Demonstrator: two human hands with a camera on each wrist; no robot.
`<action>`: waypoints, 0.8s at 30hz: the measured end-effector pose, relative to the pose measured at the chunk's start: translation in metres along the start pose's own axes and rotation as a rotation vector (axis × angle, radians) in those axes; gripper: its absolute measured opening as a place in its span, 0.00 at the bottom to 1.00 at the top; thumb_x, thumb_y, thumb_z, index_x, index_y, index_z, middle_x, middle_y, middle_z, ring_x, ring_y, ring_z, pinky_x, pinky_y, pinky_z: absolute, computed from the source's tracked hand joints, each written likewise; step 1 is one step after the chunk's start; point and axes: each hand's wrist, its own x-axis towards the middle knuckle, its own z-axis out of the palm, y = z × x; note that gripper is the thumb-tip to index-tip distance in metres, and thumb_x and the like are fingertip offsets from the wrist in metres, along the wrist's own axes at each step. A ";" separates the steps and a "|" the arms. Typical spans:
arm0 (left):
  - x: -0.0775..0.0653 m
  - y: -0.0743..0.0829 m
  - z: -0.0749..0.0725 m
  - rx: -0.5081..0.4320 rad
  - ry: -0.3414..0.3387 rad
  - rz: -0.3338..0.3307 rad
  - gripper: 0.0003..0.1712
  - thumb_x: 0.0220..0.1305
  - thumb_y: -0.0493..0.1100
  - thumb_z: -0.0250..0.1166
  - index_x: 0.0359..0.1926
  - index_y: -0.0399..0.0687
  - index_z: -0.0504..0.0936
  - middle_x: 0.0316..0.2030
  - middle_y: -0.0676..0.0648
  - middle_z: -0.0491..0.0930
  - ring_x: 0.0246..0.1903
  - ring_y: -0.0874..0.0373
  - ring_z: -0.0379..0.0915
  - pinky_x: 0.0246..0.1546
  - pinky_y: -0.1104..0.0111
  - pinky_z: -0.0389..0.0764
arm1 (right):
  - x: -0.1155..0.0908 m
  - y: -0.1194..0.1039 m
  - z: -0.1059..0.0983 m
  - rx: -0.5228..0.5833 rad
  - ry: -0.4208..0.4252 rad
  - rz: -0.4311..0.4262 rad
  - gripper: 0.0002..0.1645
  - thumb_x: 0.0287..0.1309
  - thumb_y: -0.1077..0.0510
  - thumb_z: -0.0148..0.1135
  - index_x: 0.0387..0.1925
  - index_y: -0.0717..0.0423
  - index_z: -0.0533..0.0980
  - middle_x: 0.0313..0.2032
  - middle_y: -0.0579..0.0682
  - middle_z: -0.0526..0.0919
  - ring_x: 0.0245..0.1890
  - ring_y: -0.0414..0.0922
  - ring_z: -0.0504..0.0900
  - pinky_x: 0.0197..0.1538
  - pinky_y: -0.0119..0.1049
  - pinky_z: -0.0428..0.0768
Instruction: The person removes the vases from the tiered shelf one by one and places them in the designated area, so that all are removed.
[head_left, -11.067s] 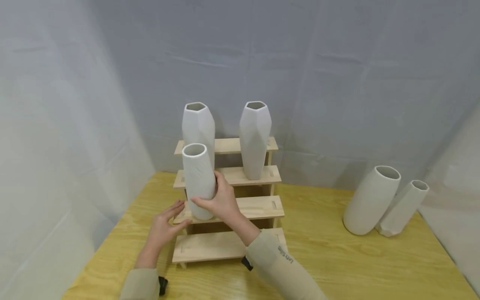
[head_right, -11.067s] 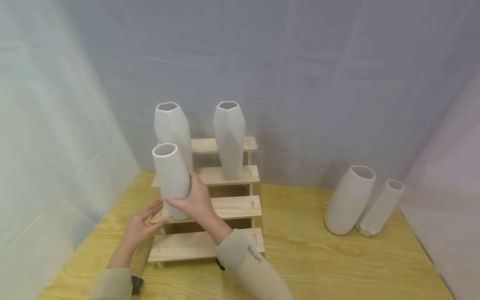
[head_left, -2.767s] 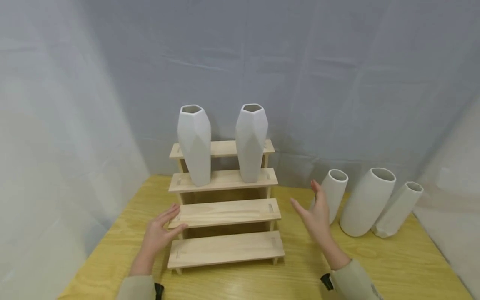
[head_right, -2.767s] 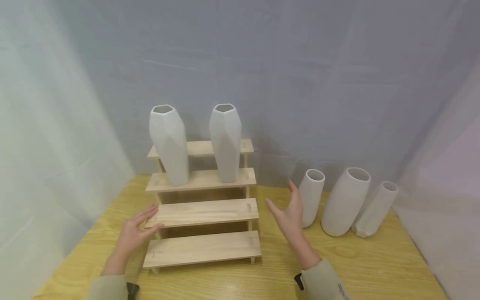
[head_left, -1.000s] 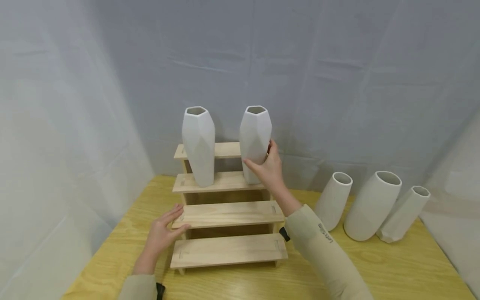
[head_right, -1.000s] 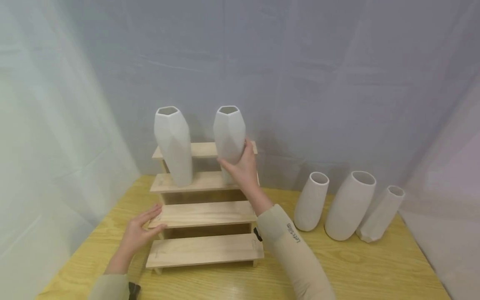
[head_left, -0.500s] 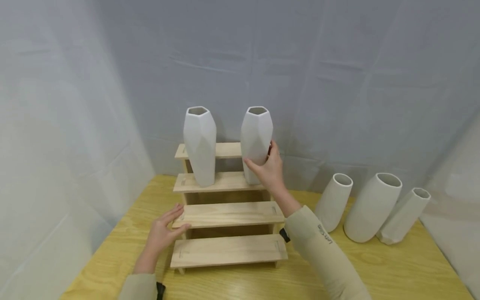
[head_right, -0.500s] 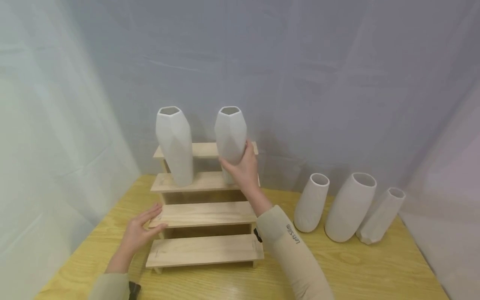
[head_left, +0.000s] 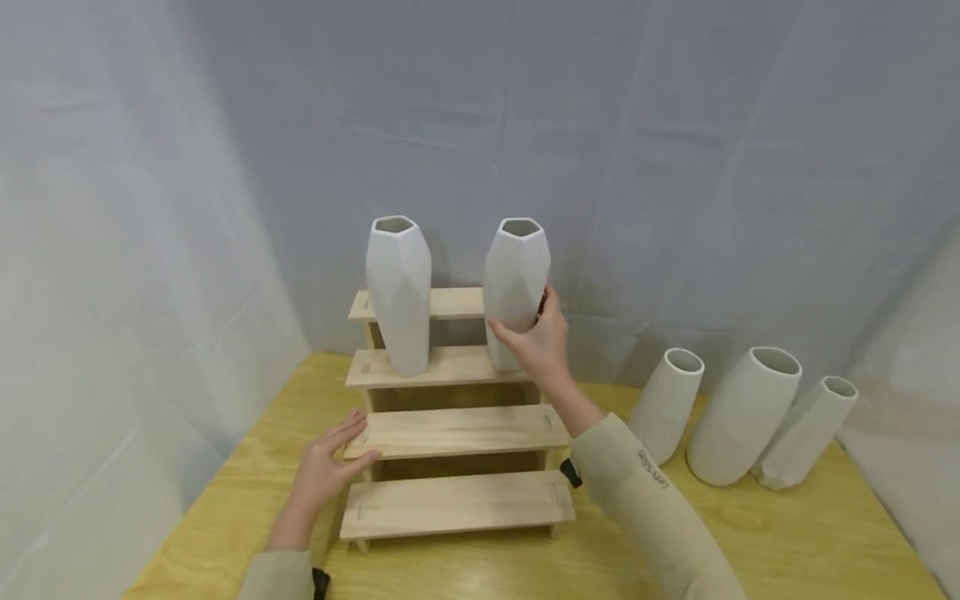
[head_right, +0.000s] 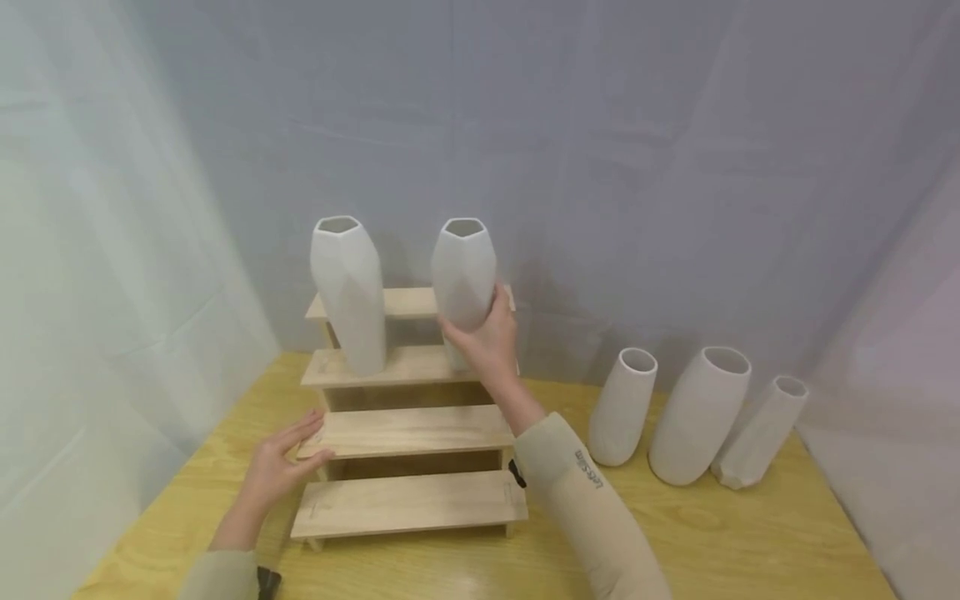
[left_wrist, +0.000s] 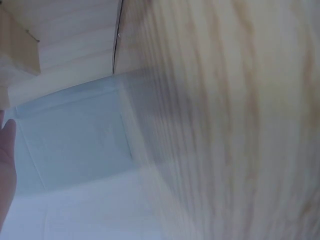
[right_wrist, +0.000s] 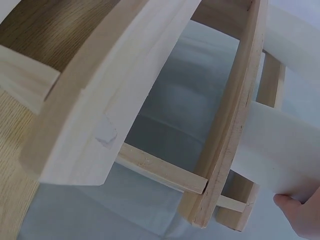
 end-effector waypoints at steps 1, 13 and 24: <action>0.000 0.001 0.000 -0.002 0.000 -0.001 0.29 0.40 0.35 0.72 0.47 0.29 0.75 0.50 0.37 0.72 0.53 0.44 0.64 0.50 0.87 0.57 | -0.001 0.000 -0.001 0.002 0.008 0.003 0.47 0.35 0.59 0.73 0.57 0.65 0.59 0.48 0.60 0.71 0.47 0.51 0.73 0.46 0.44 0.75; 0.003 0.001 0.004 -0.013 -0.002 0.012 0.29 0.40 0.35 0.72 0.47 0.28 0.75 0.50 0.35 0.72 0.52 0.41 0.64 0.50 0.87 0.58 | -0.009 -0.004 -0.023 -0.013 0.050 0.008 0.48 0.34 0.59 0.73 0.57 0.64 0.59 0.47 0.60 0.73 0.45 0.50 0.74 0.45 0.44 0.76; 0.003 0.002 0.002 0.004 -0.012 -0.014 0.30 0.41 0.38 0.72 0.48 0.29 0.75 0.51 0.37 0.72 0.53 0.45 0.64 0.50 0.88 0.57 | -0.023 -0.005 -0.047 -0.037 0.070 -0.035 0.47 0.35 0.58 0.73 0.58 0.64 0.59 0.48 0.60 0.72 0.45 0.52 0.73 0.44 0.46 0.76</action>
